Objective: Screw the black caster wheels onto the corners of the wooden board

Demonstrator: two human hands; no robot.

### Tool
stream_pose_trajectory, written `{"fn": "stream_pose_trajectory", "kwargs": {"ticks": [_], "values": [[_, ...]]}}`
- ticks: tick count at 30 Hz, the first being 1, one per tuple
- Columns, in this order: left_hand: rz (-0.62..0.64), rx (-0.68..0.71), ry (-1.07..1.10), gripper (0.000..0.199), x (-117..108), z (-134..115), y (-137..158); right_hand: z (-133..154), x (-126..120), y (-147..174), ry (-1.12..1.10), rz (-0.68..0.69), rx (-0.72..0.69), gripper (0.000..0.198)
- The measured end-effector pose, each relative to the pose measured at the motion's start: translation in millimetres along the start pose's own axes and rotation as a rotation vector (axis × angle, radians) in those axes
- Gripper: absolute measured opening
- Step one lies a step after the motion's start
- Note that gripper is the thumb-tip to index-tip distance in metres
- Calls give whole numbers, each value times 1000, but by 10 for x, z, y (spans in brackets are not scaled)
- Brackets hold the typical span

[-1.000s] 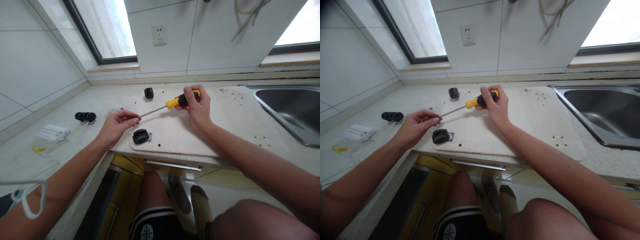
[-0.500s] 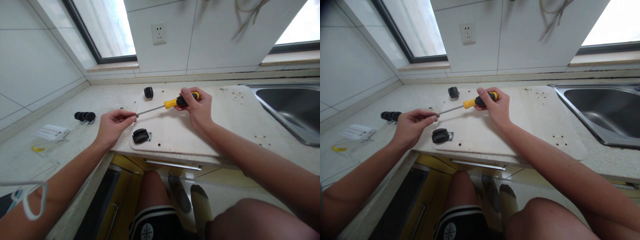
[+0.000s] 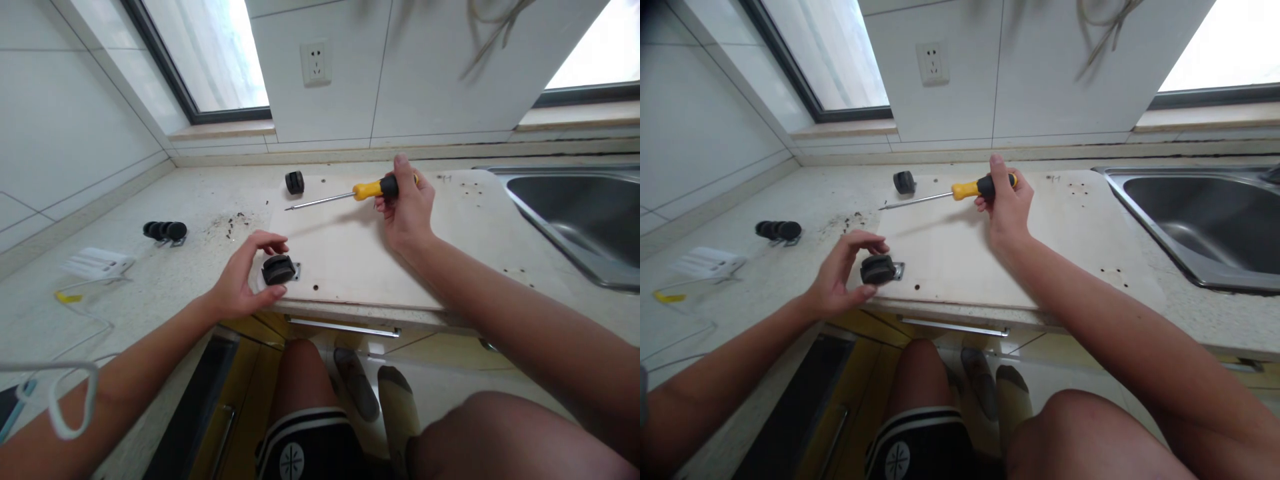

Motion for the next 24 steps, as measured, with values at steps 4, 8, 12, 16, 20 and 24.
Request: {"fn": "stream_pose_trajectory", "kwargs": {"ticks": [4, 8, 12, 16, 20, 24], "values": [[33, 64, -147, 51, 146, 30, 109, 131, 22, 21, 29, 4, -96, 59], [18, 64, -143, 51, 178, 44, 105, 452, 234, 191, 114, 100, -302, 48], [17, 60, -117, 52, 163, 46, 95, 765, 495, 438, 216, 252, -474, 42], [35, 44, -115, 54, 168, 67, 106, 904, 635, 624, 385, 326, -514, 44], [42, 36, -106, 52, 176, 73, 115, 968, 698, 725, 462, 360, -554, 36], [32, 55, -123, 51, 174, 57, 107, 955, 802, 722, 423, 419, -669, 24]]}}
Point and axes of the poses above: each hand's wrist, its own y-axis away from the middle knuckle, its own x-axis out of the palm, z = x × y, the point moved 5 cm from there along -y, towards the middle knuckle, and after that the axes turned 7 degrees about -y, right-handed, at the moved point
